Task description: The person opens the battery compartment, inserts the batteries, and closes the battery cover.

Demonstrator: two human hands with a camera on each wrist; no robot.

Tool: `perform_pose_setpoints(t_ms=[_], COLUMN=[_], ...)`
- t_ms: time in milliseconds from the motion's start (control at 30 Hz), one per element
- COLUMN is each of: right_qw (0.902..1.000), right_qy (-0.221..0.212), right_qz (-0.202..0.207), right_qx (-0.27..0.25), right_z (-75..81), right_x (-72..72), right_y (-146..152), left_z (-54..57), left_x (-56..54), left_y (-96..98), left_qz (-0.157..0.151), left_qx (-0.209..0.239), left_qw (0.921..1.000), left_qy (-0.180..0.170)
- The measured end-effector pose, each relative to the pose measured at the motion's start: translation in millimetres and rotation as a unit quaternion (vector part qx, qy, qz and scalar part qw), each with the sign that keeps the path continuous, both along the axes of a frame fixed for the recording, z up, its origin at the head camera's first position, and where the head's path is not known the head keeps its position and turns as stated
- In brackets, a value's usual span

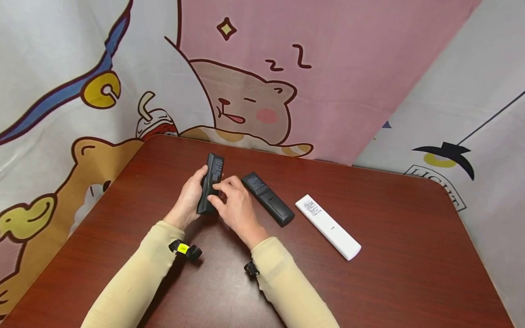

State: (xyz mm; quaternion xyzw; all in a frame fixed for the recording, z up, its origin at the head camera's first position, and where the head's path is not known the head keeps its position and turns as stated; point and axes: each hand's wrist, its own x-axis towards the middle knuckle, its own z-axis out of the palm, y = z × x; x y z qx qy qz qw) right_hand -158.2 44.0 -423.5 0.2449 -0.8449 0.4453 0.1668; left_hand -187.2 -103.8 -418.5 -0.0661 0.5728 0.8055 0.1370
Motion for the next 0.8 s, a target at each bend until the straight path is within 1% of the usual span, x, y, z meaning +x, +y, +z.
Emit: perform_pose_setpoints(t_ms=[167,433,800], right_qw=[1.0000,1.0000,0.9999], right_qy=[0.002,-0.004,-0.009], right_qz=[0.000,0.003,0.009], right_qx=[-0.002,-0.001,0.006], right_z=[0.4,-0.7,1.0], right_x=[0.8,0.7,0.0], right_y=[0.5,1.7,6.0], left_z=[1.3,0.4,3.1], left_x=[0.6,0.2,1.1], left_y=[0.4,1.0,2.2], left_qz=[-0.002,0.000,-0.005], left_qx=[-0.005,-0.004,-0.020], left_qw=[1.0000,1.0000,0.9998], left_qy=[0.005,-0.006,0.003])
